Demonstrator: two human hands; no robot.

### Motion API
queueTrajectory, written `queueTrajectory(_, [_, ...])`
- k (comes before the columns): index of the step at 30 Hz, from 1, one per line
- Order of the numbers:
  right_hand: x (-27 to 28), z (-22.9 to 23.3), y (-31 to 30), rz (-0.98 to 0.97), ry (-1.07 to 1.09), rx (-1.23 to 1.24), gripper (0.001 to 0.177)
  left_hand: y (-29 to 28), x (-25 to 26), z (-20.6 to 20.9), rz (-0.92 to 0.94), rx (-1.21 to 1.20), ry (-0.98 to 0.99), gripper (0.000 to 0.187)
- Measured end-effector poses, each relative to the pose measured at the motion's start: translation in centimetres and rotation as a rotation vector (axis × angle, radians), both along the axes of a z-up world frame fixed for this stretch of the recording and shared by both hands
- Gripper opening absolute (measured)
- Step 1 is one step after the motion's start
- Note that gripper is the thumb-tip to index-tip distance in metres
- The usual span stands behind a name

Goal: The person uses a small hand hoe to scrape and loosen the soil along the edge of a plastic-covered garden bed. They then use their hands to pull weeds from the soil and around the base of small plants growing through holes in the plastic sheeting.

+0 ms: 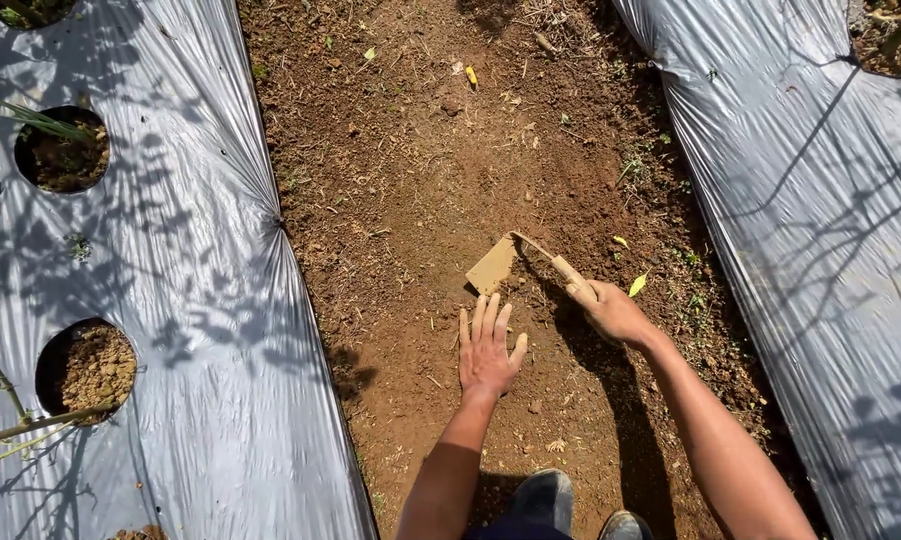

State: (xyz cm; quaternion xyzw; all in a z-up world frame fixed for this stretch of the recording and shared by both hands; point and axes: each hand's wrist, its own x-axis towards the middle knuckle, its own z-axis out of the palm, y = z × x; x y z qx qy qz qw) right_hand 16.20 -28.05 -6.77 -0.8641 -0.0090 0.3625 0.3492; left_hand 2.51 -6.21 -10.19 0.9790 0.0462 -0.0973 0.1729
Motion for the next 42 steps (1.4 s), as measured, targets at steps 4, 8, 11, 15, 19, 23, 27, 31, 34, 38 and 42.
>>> queueTrajectory(4, [0.6,-2.3,-3.4,-0.22,-0.011,0.273,0.041,-0.2,0.5,1.5,-0.03,-0.002,0.073,0.065])
queueTrajectory(8, [5.2,5.1,3.8,-0.53,-0.081,0.444,0.048,-0.3,0.7,1.1,-0.023,-0.005,0.029,0.065])
queueTrajectory(11, [13.4,1.1,7.2,-0.629,-0.177,0.346,0.048,0.0,0.7,0.3,-0.014,-0.018,0.0,0.064])
queueTrajectory(15, [15.5,4.3,9.7,-0.644,-0.219,0.168,0.065,0.0,0.7,0.1,0.002,-0.036,-0.032,0.064])
queueTrajectory(19, [10.4,10.9,8.8,-0.588,-0.229,0.075,0.056,0.2,0.9,0.4,0.012,-0.054,-0.059,0.065])
queueTrajectory(23, [5.6,4.2,4.3,-0.538,-0.218,0.046,0.047,0.1,0.6,0.3,0.027,-0.043,-0.037,0.066])
queueTrajectory(27, [-2.3,5.7,2.1,-0.608,-0.145,0.056,0.045,-0.2,0.5,0.3,0.017,-0.05,-0.03,0.066])
queueTrajectory(31, [-8.8,6.0,0.6,-0.64,-0.075,0.039,0.046,-0.2,0.1,0.8,-0.004,-0.041,-0.001,0.066])
queueTrajectory(34, [-10.6,3.0,-1.4,-0.638,-0.133,0.108,0.041,-0.2,0.1,1.3,0.0,-0.038,0.021,0.066])
queueTrajectory(38, [-5.6,1.7,-1.4,-0.633,-0.273,0.116,0.049,-0.2,0.5,1.1,0.004,-0.033,0.008,0.066])
queueTrajectory(42, [6.3,0.8,1.0,-0.574,-0.398,0.079,0.06,-0.3,0.4,1.2,0.022,-0.033,-0.001,0.065])
